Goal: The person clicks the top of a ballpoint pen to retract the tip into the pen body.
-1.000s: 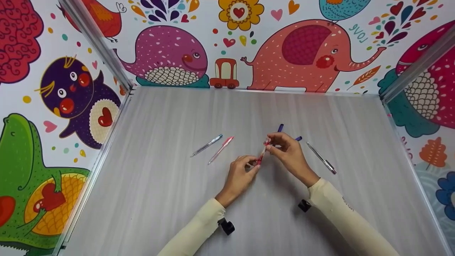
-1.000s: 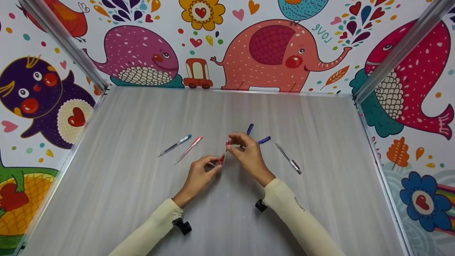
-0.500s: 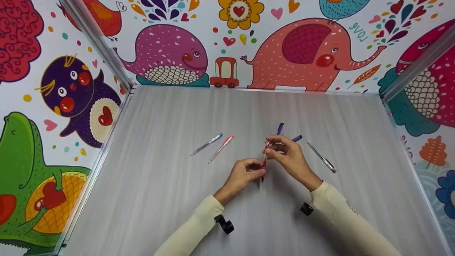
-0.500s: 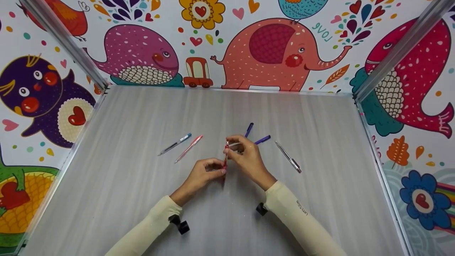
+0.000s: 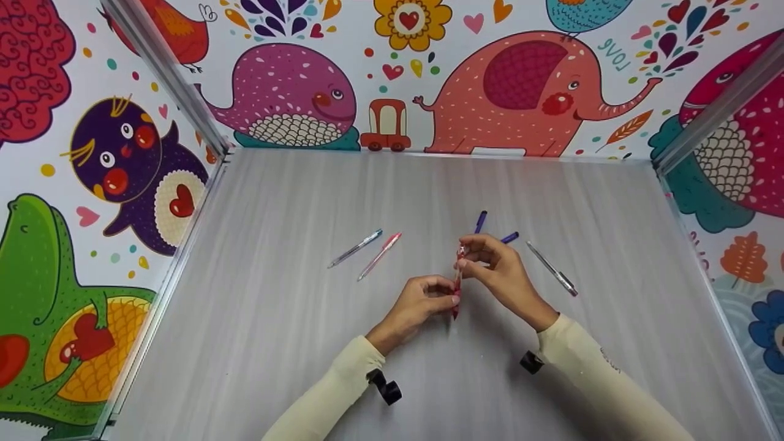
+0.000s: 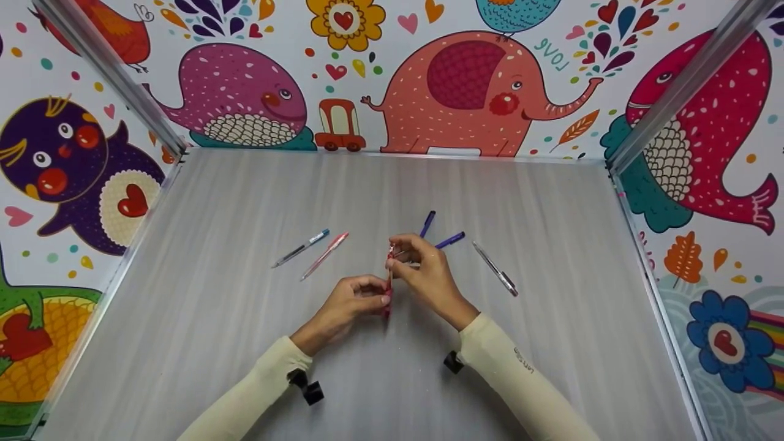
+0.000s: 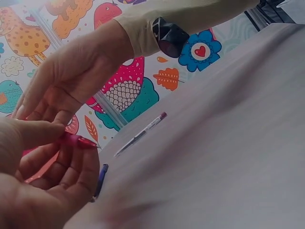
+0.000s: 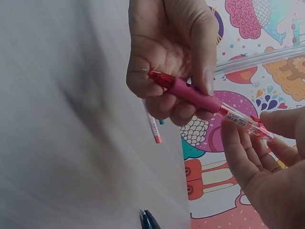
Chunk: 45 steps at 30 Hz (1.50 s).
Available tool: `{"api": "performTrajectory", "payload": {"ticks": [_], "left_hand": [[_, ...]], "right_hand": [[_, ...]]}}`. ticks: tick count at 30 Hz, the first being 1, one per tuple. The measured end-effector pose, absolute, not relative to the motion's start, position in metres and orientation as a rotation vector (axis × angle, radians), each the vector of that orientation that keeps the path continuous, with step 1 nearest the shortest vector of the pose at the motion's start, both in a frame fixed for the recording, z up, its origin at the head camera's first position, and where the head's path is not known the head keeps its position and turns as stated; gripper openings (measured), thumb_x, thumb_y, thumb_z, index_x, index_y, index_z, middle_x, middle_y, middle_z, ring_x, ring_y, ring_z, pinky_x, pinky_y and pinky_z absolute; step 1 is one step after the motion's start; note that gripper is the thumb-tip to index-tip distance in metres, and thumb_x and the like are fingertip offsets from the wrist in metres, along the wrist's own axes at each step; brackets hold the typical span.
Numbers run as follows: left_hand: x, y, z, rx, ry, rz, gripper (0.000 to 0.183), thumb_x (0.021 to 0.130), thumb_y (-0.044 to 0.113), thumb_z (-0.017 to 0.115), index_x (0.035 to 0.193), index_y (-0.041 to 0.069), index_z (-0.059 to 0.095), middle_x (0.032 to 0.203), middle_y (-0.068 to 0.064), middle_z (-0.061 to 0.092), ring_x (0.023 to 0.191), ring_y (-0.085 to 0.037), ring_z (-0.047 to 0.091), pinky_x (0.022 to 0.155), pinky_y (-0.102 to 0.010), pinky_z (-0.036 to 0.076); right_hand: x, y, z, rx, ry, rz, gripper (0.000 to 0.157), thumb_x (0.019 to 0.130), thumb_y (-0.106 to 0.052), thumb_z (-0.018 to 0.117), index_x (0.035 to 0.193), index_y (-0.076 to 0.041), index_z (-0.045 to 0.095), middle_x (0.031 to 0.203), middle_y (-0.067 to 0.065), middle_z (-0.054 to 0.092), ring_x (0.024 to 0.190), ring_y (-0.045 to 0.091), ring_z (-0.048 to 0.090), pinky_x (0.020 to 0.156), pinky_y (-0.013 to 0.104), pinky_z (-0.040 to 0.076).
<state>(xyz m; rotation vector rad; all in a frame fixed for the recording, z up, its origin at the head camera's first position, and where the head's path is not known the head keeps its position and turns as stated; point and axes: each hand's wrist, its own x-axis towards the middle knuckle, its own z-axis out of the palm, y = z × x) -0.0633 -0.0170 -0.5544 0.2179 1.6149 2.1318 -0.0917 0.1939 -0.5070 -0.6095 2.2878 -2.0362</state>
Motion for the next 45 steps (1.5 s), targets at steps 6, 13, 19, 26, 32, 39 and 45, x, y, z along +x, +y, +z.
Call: {"api": "performTrajectory", "payload": {"ticks": [6,13,19,26,32,39,45], "left_hand": [[-0.0624,-0.0165,-0.5562,0.207,1.59,2.152,0.026,0.098,-0.004,0.077,0.121,-0.014,0.07,0.106,-0.006,0.073,0.093,-0.017,0.073,0.08,-0.03,0.063],[-0.0623,-0.014,-0.5567,0.216,1.535,2.213,0.028,0.097,-0.007,0.077,0.12,-0.018,0.068,0.102,-0.006,0.074,0.09,-0.015,0.073,0.079,-0.029,0.062],[-0.0604,-0.0139,-0.5578,0.198,1.558,2.224,0.028,0.096,-0.007,0.077,0.12,-0.018,0.069,0.104,-0.01,0.075,0.09,-0.015,0.074,0.08,-0.03,0.063],[-0.0581,-0.0127,-0.5569,0.216,1.577,2.228,0.032,0.096,-0.006,0.077,0.123,-0.021,0.067,0.107,-0.014,0.075,0.091,-0.016,0.074,0.08,-0.03,0.063],[-0.0565,-0.0128,-0.5569,0.212,1.579,2.221,0.033,0.096,-0.006,0.078,0.124,-0.021,0.067,0.115,-0.029,0.072,0.091,-0.016,0.074,0.079,-0.03,0.063],[-0.0578,-0.013,-0.5558,0.214,1.576,2.217,0.034,0.096,-0.006,0.078,0.124,-0.022,0.066,0.11,-0.021,0.074,0.09,-0.015,0.073,0.079,-0.029,0.062],[-0.061,-0.012,-0.5538,0.231,1.578,2.233,0.03,0.095,-0.006,0.077,0.121,-0.019,0.07,0.112,-0.023,0.075,0.092,-0.015,0.073,0.08,-0.029,0.062]], "right_hand": [[-0.0913,0.1954,-0.5116,-0.673,2.281,-2.04,0.036,0.101,0.005,0.075,0.136,0.005,0.066,0.115,0.032,0.068,0.098,0.025,0.074,0.082,0.036,0.066],[-0.0902,0.1954,-0.5095,-0.607,2.283,-2.018,0.042,0.099,0.005,0.078,0.14,0.004,0.066,0.118,0.016,0.072,0.105,0.024,0.074,0.086,0.034,0.065],[-0.089,0.196,-0.5107,-0.612,2.269,-1.994,0.051,0.095,0.009,0.08,0.144,0.006,0.063,0.122,0.019,0.071,0.108,0.021,0.073,0.087,0.03,0.064],[-0.0879,0.1965,-0.5112,-0.605,2.241,-2.025,0.05,0.095,0.01,0.079,0.142,0.006,0.064,0.123,0.032,0.067,0.108,0.021,0.073,0.09,0.032,0.064],[-0.0876,0.1958,-0.5118,-0.614,2.221,-2.047,0.048,0.095,0.013,0.078,0.141,0.008,0.064,0.123,0.034,0.066,0.107,0.021,0.073,0.091,0.033,0.064],[-0.0876,0.196,-0.512,-0.591,2.265,-2.038,0.047,0.094,0.013,0.079,0.138,0.008,0.067,0.123,0.031,0.068,0.106,0.02,0.073,0.089,0.03,0.063],[-0.089,0.1951,-0.5078,-0.621,2.273,-2.067,0.045,0.093,0.015,0.078,0.136,0.009,0.067,0.118,0.017,0.072,0.105,0.019,0.074,0.086,0.031,0.064]]}}
